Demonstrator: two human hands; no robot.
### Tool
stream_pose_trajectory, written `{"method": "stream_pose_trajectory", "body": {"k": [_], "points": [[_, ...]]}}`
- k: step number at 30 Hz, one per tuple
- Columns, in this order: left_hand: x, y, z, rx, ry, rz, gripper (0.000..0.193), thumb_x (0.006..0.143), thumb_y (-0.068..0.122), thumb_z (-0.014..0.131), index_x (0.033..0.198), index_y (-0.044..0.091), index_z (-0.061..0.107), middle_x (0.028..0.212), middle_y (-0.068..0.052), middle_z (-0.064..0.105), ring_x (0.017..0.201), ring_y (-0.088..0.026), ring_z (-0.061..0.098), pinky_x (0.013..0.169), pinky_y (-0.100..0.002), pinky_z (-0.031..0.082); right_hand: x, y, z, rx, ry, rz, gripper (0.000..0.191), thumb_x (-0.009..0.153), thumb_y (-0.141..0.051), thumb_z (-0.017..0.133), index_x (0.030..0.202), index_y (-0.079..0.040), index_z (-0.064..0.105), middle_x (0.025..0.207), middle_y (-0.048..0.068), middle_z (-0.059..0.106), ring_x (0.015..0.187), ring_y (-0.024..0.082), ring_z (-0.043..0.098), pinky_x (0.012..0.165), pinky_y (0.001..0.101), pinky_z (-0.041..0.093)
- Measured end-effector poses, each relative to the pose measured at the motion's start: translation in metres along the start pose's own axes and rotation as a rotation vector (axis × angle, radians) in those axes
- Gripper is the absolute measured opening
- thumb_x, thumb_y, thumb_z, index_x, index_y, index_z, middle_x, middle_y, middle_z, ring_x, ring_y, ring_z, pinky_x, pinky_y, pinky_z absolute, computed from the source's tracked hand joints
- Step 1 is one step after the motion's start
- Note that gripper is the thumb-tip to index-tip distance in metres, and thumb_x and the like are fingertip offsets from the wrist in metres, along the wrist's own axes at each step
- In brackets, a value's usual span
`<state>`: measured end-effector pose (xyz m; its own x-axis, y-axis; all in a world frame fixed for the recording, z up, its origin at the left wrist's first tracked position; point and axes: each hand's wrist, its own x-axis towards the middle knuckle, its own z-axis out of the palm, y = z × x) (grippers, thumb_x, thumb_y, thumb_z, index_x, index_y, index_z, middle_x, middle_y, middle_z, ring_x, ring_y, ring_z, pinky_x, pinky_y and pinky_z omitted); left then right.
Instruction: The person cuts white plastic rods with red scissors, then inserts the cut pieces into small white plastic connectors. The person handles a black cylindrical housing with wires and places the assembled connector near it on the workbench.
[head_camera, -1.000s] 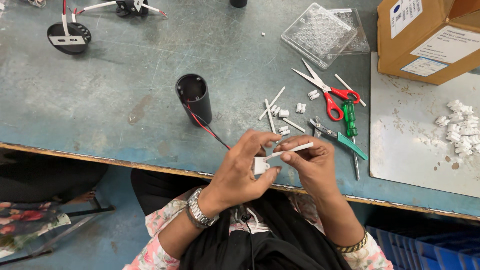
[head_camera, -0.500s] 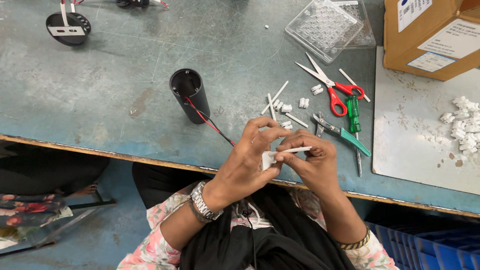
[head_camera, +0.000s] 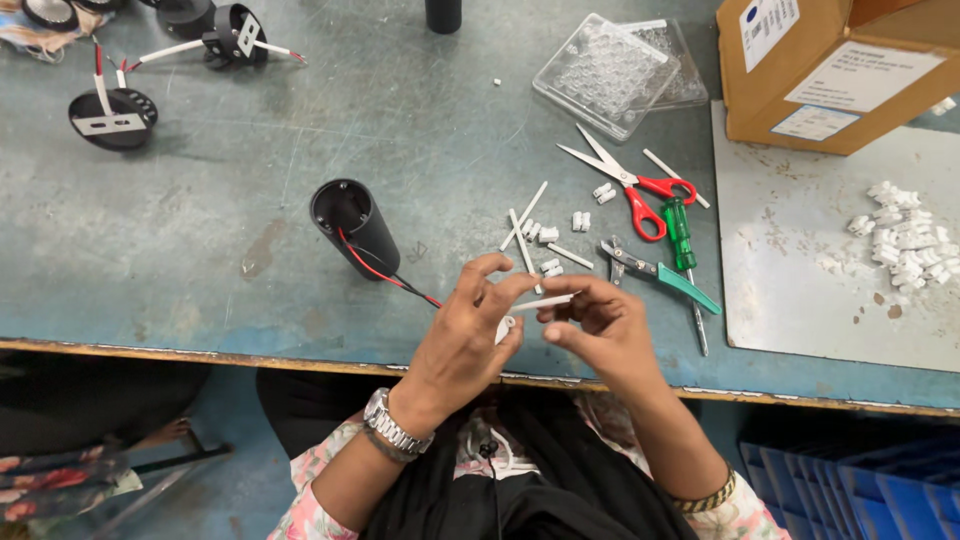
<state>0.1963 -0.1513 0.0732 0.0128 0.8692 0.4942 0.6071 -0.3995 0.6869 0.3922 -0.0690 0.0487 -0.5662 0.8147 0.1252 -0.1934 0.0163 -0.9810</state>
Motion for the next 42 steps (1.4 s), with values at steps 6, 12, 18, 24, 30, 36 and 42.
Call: {"method": "stream_pose_trajectory", "body": {"k": [6,12,18,24,30,36,42], "points": [[-0.005,-0.008,0.005,0.062,-0.002,0.014,0.058,0.083,-0.002,0.073,0.135,0.013,0.054,0.136,-0.014,0.048,0.088,-0.022,0.064,0.084,-0.040,0.055,-0.008,0.006,-0.015,-0.005,0.136,0.040,0.032,0.088,-0.005,0.077,0.118,0.002,0.069,0.099,0.009,0.075,0.094,0.017,0.073,0.086,0.0288,0.058],[-0.001,-0.006,0.001,0.185,-0.006,0.048,0.052,0.080,0.001,0.074,0.128,0.014,0.060,0.130,-0.011,0.057,0.097,-0.024,0.065,0.089,-0.042,0.052,-0.001,-0.003,-0.008,-0.219,0.117,-0.084,0.014,0.092,-0.004,0.077,0.103,0.002,0.072,0.100,0.008,0.072,0.091,0.013,0.069,0.080,0.0253,0.055],[-0.005,-0.003,0.001,0.225,0.119,0.132,0.038,0.080,0.014,0.078,0.116,0.006,0.068,0.105,-0.001,0.072,0.097,-0.021,0.065,0.087,-0.046,0.045,-0.002,-0.011,0.011,-0.674,0.104,-0.242,0.012,0.085,-0.002,0.082,0.094,-0.004,0.075,0.103,0.007,0.069,0.079,0.011,0.059,0.065,0.0245,0.045],[-0.021,-0.005,0.021,0.129,0.089,0.043,0.024,0.093,0.006,0.073,0.117,0.008,0.070,0.106,-0.003,0.073,0.090,-0.023,0.070,0.075,-0.036,0.055,-0.008,-0.013,0.012,-0.763,0.099,-0.218,0.013,0.086,-0.005,0.084,0.096,-0.004,0.075,0.105,0.007,0.069,0.077,0.011,0.056,0.066,0.0251,0.043],[-0.028,-0.011,0.029,0.023,0.062,-0.003,0.017,0.095,0.004,0.070,0.112,0.004,0.066,0.106,-0.009,0.070,0.084,-0.029,0.071,0.070,-0.038,0.057,-0.013,-0.005,0.007,-0.640,0.092,-0.119,0.009,0.096,-0.005,0.077,0.098,-0.003,0.069,0.106,0.005,0.068,0.089,0.009,0.060,0.069,0.0233,0.043],[-0.033,-0.014,0.027,-0.047,0.105,-0.027,0.014,0.097,0.002,0.066,0.111,0.002,0.064,0.103,-0.012,0.067,0.088,-0.032,0.070,0.074,-0.039,0.056,-0.006,0.019,0.005,-0.275,0.036,0.012,0.009,0.100,-0.007,0.073,0.099,-0.001,0.066,0.104,0.003,0.066,0.091,0.006,0.061,0.080,0.0210,0.048],[-0.030,-0.011,0.025,-0.152,0.189,-0.083,0.012,0.096,0.007,0.069,0.106,0.001,0.068,0.092,-0.011,0.069,0.076,-0.026,0.068,0.067,-0.036,0.054,0.000,0.031,-0.002,-0.069,0.048,0.253,0.010,0.095,-0.010,0.073,0.097,0.000,0.070,0.090,0.001,0.068,0.080,0.006,0.060,0.069,0.0208,0.045]]}}
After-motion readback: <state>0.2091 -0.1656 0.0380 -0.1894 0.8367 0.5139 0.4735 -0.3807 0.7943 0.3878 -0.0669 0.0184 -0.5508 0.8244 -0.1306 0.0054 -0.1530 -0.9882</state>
